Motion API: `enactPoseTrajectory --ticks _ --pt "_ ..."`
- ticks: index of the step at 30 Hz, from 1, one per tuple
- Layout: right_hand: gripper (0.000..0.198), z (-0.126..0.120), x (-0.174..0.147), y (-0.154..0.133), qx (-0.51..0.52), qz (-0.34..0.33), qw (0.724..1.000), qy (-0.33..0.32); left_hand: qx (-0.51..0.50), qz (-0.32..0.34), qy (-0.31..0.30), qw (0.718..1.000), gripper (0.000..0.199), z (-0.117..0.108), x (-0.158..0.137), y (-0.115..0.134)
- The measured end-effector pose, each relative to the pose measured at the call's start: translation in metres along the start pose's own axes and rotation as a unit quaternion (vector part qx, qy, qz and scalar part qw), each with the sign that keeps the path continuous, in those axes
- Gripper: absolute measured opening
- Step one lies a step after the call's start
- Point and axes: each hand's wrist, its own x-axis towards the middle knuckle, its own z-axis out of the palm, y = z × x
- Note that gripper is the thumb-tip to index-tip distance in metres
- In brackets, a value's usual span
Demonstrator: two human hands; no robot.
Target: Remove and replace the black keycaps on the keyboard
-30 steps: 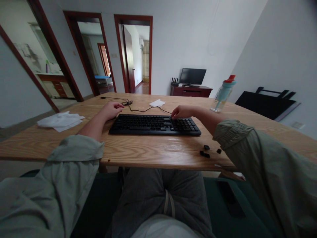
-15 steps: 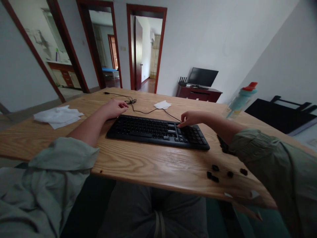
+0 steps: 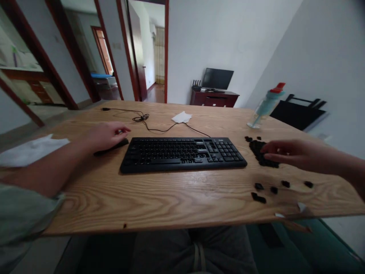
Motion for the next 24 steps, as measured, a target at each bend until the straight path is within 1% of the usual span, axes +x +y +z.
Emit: enactPoseTrajectory --ticks 1,3,5,7,11,13,16,18,20,24 --pt "0.043 0.006 -0.025 0.014 0.022 0.033 0.999 -0.036 -0.002 0.014 0.007 1.000 0.042 0.000 -0.003 -0.008" --pt "0.040 0.021 -0.064 0.029 0.055 0.077 0.994 -0.052 -0.021 0.034 0.021 0.999 0.039 -0.002 -0.010 -0.018" --pt "0.039 0.036 -0.087 0.028 0.071 0.091 0.991 -0.065 -0.039 0.033 0.032 0.998 0.035 -0.006 -0.016 -0.016" --pt "0.041 0.045 -0.094 0.016 0.062 0.073 0.992 -0.082 -0.044 0.036 0.052 0.997 0.034 -0.010 -0.020 -0.005" --pt "0.045 0.045 -0.078 -0.011 -0.006 -0.027 0.997 -0.075 -0.020 0.039 0.130 0.990 0.035 -0.015 -0.025 0.034" --pt "0.041 0.043 -0.065 -0.018 -0.032 -0.078 0.993 -0.088 -0.026 0.042 0.154 0.987 0.034 -0.014 -0.028 0.054" --pt "0.026 0.042 -0.051 -0.022 -0.053 -0.162 0.978 -0.116 -0.034 0.034 0.167 0.985 0.033 -0.009 -0.032 0.071" --pt "0.020 0.043 -0.045 -0.024 -0.054 -0.209 0.969 -0.118 -0.024 0.009 0.162 0.986 0.032 -0.004 -0.033 0.073" --pt "0.018 0.044 -0.040 -0.025 -0.039 -0.214 0.969 -0.117 -0.015 -0.014 0.150 0.989 0.033 0.000 -0.033 0.069" --pt "0.016 0.037 -0.020 -0.027 0.030 -0.161 0.979 -0.119 -0.013 -0.046 0.135 0.990 0.034 0.004 -0.026 0.062"
